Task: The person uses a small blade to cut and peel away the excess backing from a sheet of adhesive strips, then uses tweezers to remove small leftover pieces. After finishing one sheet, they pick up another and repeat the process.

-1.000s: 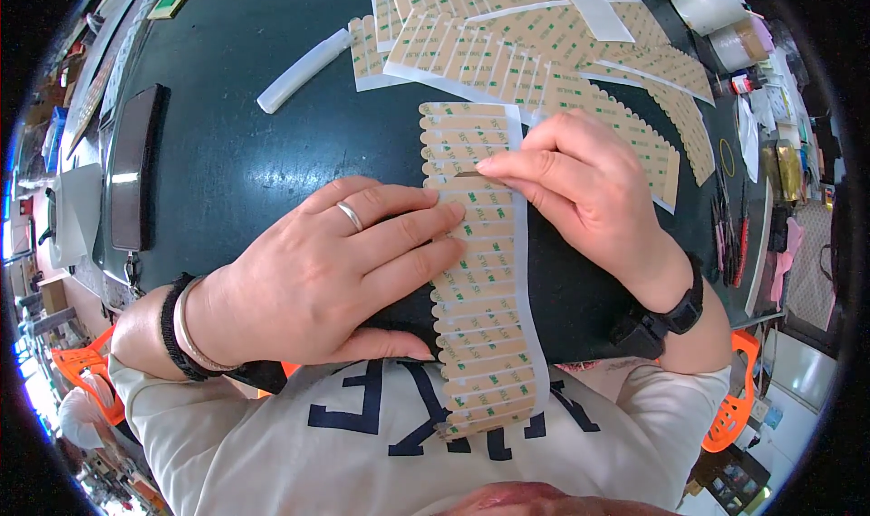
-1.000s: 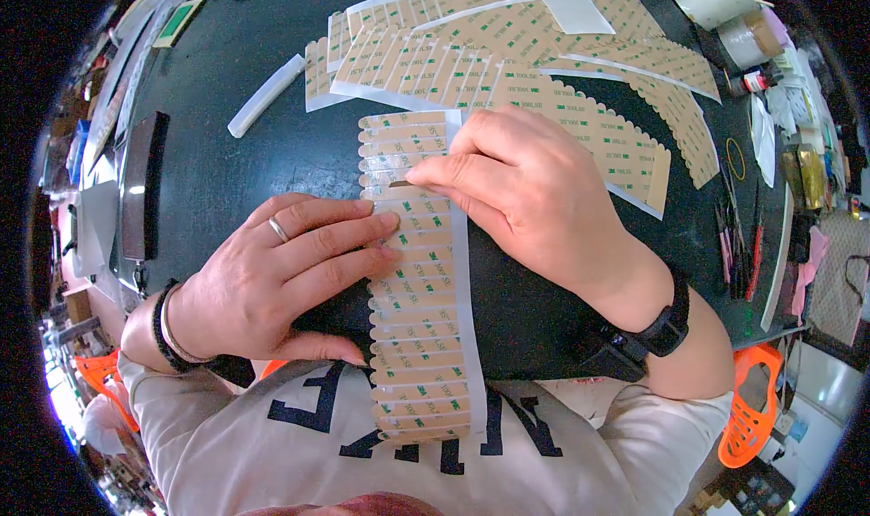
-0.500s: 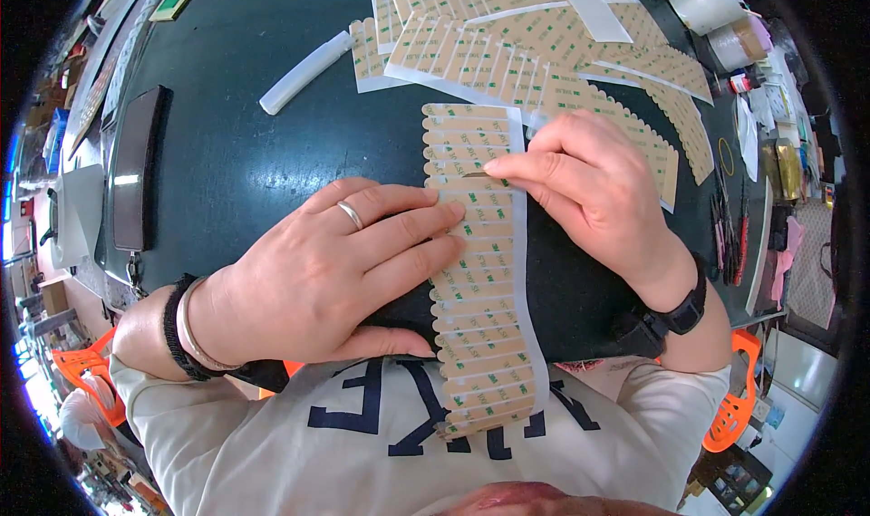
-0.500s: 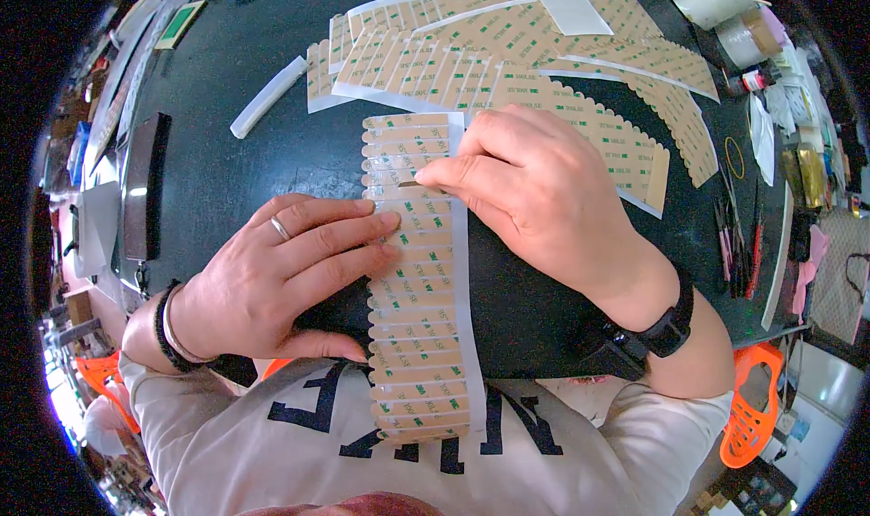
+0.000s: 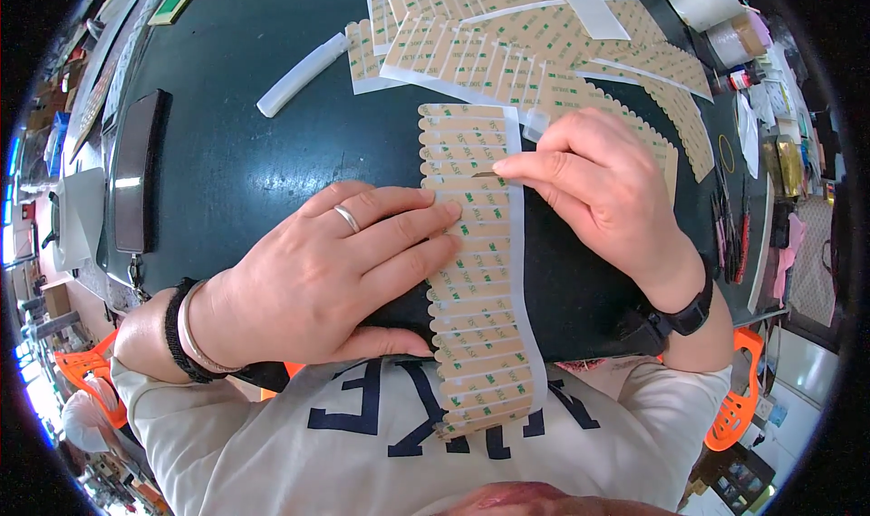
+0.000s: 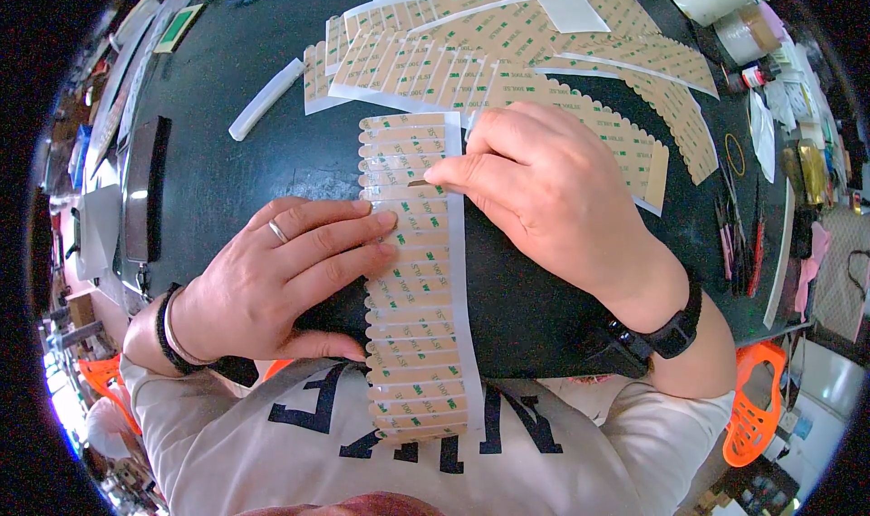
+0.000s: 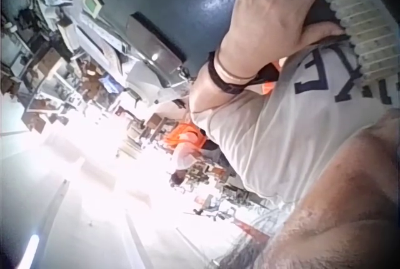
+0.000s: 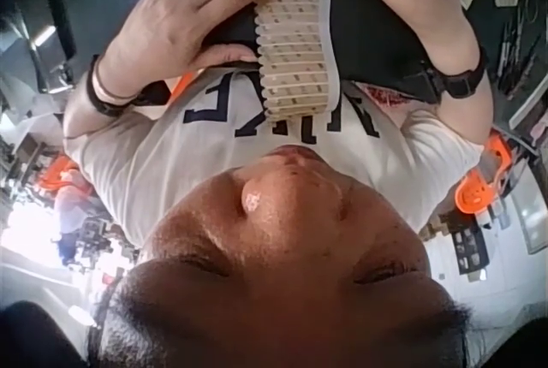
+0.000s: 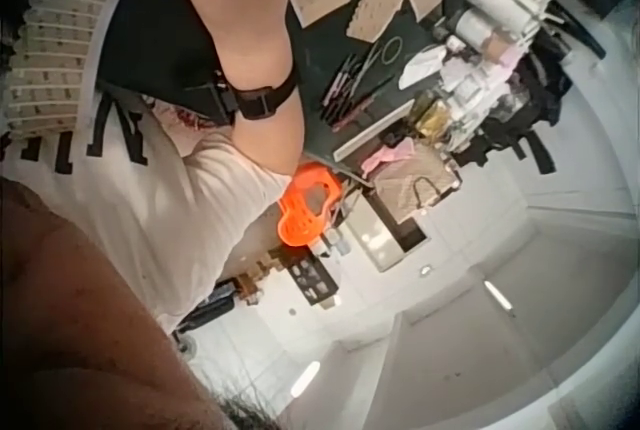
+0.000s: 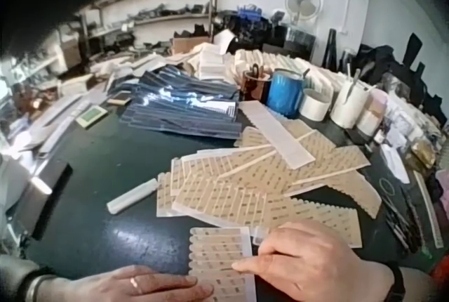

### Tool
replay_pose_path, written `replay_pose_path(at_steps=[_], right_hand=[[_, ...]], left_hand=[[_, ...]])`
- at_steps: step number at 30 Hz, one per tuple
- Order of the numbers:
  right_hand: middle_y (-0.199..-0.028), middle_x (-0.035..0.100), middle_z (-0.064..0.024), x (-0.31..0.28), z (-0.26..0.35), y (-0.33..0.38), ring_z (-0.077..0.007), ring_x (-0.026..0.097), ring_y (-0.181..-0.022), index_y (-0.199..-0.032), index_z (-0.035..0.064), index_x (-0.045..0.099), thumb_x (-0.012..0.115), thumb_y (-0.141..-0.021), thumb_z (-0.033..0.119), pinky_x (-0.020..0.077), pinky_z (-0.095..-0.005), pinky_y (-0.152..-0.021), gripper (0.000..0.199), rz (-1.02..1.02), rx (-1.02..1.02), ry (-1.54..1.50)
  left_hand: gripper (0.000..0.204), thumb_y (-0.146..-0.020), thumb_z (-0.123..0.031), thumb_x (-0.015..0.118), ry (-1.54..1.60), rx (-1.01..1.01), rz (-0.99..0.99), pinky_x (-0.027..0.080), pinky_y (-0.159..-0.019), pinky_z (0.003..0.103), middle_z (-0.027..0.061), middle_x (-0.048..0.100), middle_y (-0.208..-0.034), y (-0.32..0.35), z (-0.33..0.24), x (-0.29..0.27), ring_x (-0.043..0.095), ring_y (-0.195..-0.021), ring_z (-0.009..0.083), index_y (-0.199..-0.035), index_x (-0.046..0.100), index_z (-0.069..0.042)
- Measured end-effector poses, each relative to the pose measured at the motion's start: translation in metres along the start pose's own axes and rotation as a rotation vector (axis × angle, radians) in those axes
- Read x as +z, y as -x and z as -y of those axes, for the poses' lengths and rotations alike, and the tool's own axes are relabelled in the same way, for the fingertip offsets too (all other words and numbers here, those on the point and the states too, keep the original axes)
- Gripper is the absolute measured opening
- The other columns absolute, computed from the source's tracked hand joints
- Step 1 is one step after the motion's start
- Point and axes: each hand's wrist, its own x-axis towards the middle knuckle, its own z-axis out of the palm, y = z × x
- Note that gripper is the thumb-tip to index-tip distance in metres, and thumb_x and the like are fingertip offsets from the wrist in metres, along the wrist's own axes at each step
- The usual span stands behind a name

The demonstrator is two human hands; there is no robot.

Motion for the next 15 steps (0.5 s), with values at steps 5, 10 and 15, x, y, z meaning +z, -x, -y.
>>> replay_pose_path(at_steps=[5,10,15], right_hand=[[-0.086,0.061,-0.0041,-0.0011,-0.0006,0.0003,-0.0266,0.063,-0.081,-0.1,0.012,0.081,0.083,-0.082,0.007,0.0519,-0.0405,-0.07,0.018,0.001,-0.009,0.018],[-0.085,0.061,-0.0039,-0.004,-0.0003,0.0005,-0.0261,0.064,-0.081,-0.098,0.0116,0.081,0.083,-0.081,0.006,0.0521,-0.0403,-0.07,0.018,-0.003,-0.011,0.028],[-0.085,0.061,-0.0032,-0.0094,0.0002,0.0008,-0.0252,0.063,-0.079,-0.099,0.012,0.082,0.084,-0.08,0.005,0.0512,-0.0391,-0.07,0.021,0.019,-0.002,0.054]], left_hand=[[0.083,-0.088,-0.06,0.08,0.002,-0.003,0.009,0.051,-0.112,0.047,0.0117,0.061,-0.157,0.0001,-0.0005,-0.0011,0.061,-0.139,0.033,-0.148,0.063,-0.006],[0.084,-0.087,-0.061,0.08,0.003,-0.011,0.013,0.051,-0.112,0.047,0.0114,0.061,-0.157,0.0001,-0.0007,-0.0015,0.061,-0.14,0.0325,-0.149,0.062,-0.006],[0.085,-0.087,-0.061,0.08,-0.012,-0.015,0.019,0.05,-0.111,0.046,0.0108,0.061,-0.158,0.0,-0.0014,-0.0018,0.061,-0.14,0.0318,-0.15,0.062,-0.006]])
